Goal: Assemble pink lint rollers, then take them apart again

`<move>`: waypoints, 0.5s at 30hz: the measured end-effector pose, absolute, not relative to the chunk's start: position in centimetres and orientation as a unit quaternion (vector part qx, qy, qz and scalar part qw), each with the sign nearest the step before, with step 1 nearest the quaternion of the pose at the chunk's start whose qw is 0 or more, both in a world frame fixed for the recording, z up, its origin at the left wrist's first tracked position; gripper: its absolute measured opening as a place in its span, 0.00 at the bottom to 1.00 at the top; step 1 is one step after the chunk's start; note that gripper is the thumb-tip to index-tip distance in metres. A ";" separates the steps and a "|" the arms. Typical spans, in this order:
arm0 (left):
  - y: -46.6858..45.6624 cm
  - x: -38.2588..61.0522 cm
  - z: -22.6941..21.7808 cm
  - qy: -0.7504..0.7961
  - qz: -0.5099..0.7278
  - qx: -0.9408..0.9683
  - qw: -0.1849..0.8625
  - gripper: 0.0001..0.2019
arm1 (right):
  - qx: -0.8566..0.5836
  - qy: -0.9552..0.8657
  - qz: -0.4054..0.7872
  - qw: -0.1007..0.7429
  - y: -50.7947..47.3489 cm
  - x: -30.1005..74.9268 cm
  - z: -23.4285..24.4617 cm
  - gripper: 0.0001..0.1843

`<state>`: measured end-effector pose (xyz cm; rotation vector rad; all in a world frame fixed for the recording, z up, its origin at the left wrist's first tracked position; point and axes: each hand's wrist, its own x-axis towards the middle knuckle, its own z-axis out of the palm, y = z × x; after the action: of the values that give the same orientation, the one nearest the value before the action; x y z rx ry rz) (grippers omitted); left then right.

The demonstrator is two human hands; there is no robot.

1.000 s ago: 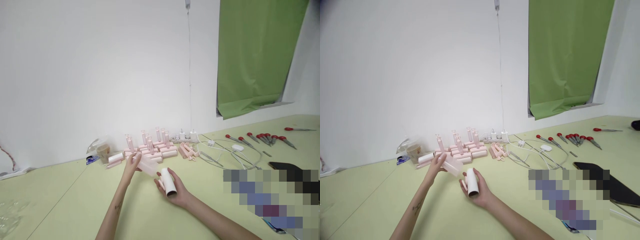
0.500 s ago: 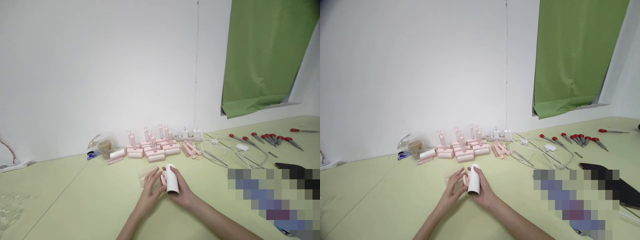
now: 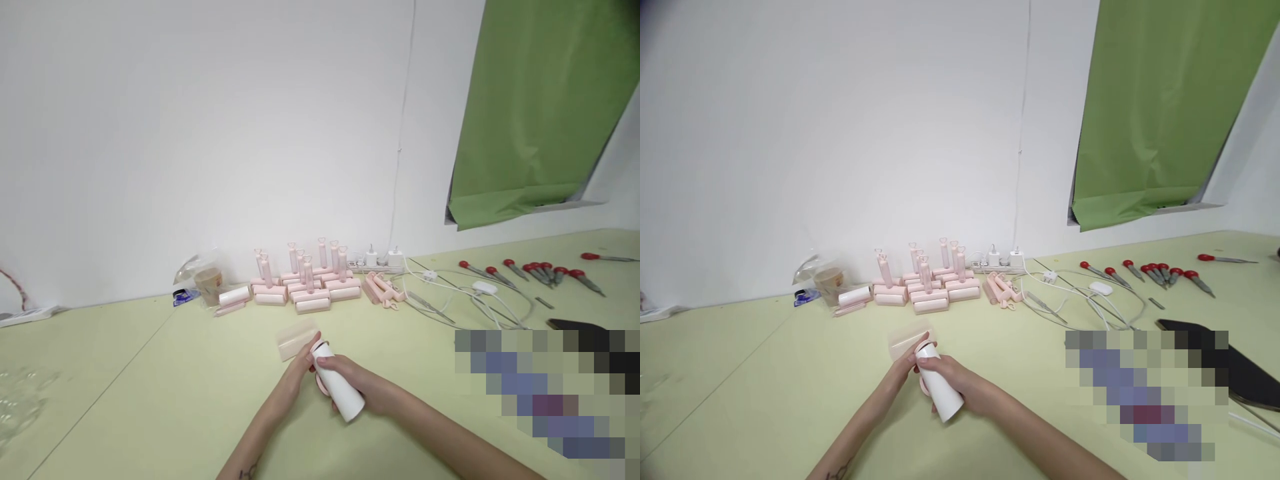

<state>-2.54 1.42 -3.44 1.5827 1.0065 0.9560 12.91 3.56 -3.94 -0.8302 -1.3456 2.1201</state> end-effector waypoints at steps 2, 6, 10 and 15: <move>1.3 -2.3 -3.7 0.418 0.389 0.662 0.486 0.24 | -0.306 -0.489 0.780 0.242 3.7 13.0 -4.0 0.15; 1.3 -2.4 -3.4 0.422 0.377 0.712 0.416 0.22 | -0.305 -0.476 0.799 0.204 3.9 13.4 -3.5 0.16; 1.0 -2.6 -2.8 0.409 0.374 0.761 0.337 0.20 | -0.299 -0.505 0.788 0.186 4.0 13.8 -2.7 0.15; 0.4 -2.2 -2.8 0.405 0.380 0.770 0.315 0.20 | -0.322 -0.527 0.765 0.185 3.6 14.0 -2.4 0.14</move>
<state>-2.20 0.37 -2.83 2.0286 1.0681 1.0007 14.01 3.57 -2.35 -0.9062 -1.4845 2.1546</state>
